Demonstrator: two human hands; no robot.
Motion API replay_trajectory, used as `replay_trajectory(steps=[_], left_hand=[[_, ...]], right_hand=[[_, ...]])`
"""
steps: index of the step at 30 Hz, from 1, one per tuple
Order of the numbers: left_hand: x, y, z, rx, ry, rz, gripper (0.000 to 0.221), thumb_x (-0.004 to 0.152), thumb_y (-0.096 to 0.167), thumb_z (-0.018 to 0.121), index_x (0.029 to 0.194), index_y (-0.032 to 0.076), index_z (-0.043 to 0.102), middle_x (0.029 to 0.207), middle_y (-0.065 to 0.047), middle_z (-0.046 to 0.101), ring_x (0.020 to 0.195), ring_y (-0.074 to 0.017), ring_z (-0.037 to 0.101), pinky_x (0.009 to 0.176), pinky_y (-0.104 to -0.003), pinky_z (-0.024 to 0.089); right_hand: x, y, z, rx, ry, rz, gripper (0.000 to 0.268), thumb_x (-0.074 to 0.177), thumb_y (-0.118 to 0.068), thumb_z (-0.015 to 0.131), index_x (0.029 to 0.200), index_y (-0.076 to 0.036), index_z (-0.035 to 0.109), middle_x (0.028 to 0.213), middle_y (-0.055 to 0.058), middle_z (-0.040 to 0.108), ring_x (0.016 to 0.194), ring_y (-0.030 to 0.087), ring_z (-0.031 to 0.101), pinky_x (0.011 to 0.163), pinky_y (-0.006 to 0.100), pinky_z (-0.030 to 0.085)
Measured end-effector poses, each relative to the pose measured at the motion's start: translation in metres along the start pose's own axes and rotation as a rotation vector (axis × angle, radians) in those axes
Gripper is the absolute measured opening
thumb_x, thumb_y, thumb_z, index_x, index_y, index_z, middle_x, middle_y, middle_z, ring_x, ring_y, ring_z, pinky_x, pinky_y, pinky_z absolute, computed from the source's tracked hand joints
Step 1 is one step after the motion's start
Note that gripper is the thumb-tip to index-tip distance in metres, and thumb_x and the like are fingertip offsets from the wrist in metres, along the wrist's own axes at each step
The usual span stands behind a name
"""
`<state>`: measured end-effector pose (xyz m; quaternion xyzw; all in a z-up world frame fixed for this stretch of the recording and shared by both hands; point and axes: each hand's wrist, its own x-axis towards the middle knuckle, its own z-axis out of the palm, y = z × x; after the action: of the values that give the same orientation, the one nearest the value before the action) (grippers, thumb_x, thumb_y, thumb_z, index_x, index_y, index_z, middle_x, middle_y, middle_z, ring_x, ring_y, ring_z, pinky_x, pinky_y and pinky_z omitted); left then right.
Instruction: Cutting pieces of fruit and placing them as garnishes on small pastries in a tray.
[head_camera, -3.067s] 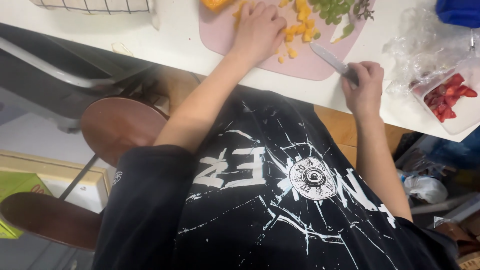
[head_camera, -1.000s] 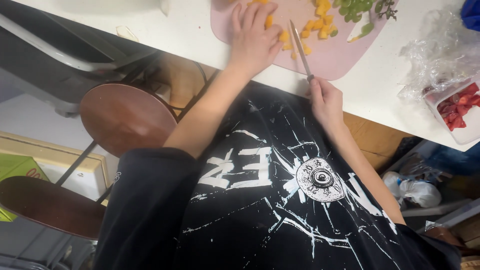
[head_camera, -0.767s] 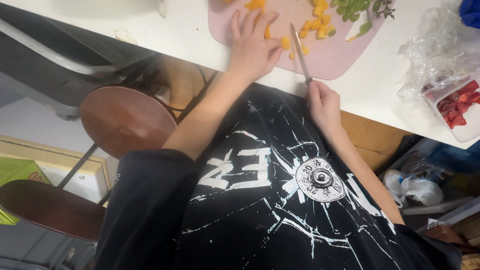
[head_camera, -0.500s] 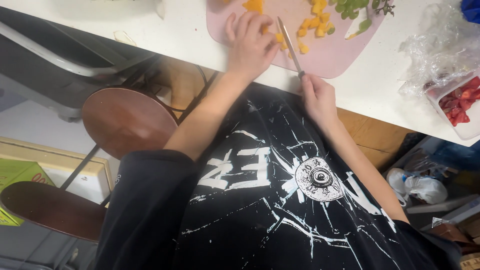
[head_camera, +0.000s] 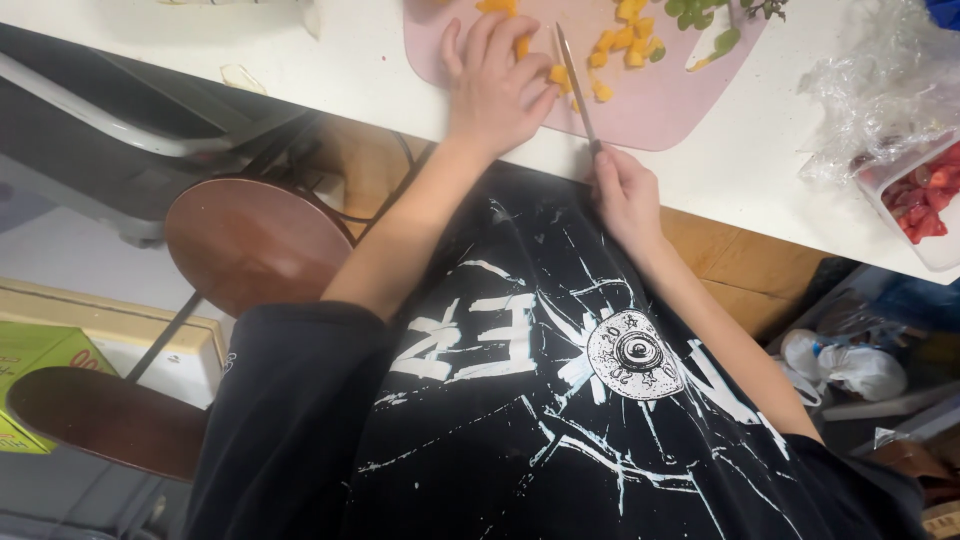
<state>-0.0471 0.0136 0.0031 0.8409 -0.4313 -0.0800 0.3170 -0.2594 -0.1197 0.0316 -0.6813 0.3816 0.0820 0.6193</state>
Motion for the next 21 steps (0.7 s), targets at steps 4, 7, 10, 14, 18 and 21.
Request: replay_trajectory(steps=[4,7,10,14,18,21], left_hand=[[0.001,0.002,0.0,0.021,0.008,-0.01,0.024,0.084,0.03,0.082,0.104,0.022,0.072,0.135,-0.001,0.053,0.137,-0.0283,0.04,0.116,-0.065,0.012],[0.001,0.002,0.0,0.031,0.002,-0.011,0.019,0.083,0.028,0.081,0.097,0.021,0.069,0.136,-0.001,0.053,0.138,-0.0292,0.04,0.117,-0.064,0.014],[0.001,0.0,0.004,0.046,0.005,-0.007,0.02,0.084,0.029,0.082,0.093,0.021,0.066,0.136,-0.002,0.053,0.138,-0.0293,0.04,0.116,-0.065,0.013],[-0.001,-0.002,0.006,0.04,-0.001,-0.015,0.02,0.085,0.03,0.082,0.093,0.019,0.066,0.137,-0.002,0.052,0.139,-0.029,0.039,0.117,-0.065,0.013],[-0.001,-0.001,0.003,0.015,0.011,0.0,0.016,0.084,0.031,0.082,0.088,0.021,0.071,0.138,-0.002,0.053,0.139,-0.0309,0.038,0.116,-0.065,0.011],[-0.003,-0.001,0.004,0.007,0.02,0.016,0.013,0.084,0.031,0.083,0.088,0.022,0.074,0.138,-0.002,0.053,0.139,-0.0312,0.038,0.116,-0.065,0.011]], right_hand=[[0.003,-0.007,0.004,-0.023,0.017,-0.037,0.037,0.112,-0.03,0.051,0.125,-0.001,0.07,0.075,-0.001,0.061,0.064,0.007,0.055,0.058,0.025,0.045],[0.005,-0.007,0.004,-0.018,0.03,-0.024,0.036,0.111,-0.028,0.051,0.127,-0.001,0.068,0.078,-0.003,0.063,0.062,0.007,0.056,0.057,0.025,0.046],[0.008,0.0,0.007,0.002,0.026,0.014,0.036,0.111,-0.028,0.052,0.127,-0.001,0.069,0.073,0.0,0.06,0.062,0.007,0.055,0.057,0.026,0.045],[0.016,0.0,0.007,-0.044,0.006,-0.024,0.035,0.113,-0.028,0.052,0.124,-0.001,0.071,0.076,0.001,0.061,0.064,0.008,0.055,0.059,0.026,0.047],[0.017,-0.009,0.008,-0.106,0.03,-0.083,0.037,0.113,-0.029,0.051,0.127,0.0,0.07,0.082,0.001,0.066,0.066,0.008,0.057,0.061,0.026,0.048],[0.018,-0.013,0.012,-0.051,0.023,-0.011,0.039,0.11,-0.03,0.052,0.128,0.0,0.068,0.082,0.002,0.066,0.062,0.009,0.056,0.057,0.027,0.046]])
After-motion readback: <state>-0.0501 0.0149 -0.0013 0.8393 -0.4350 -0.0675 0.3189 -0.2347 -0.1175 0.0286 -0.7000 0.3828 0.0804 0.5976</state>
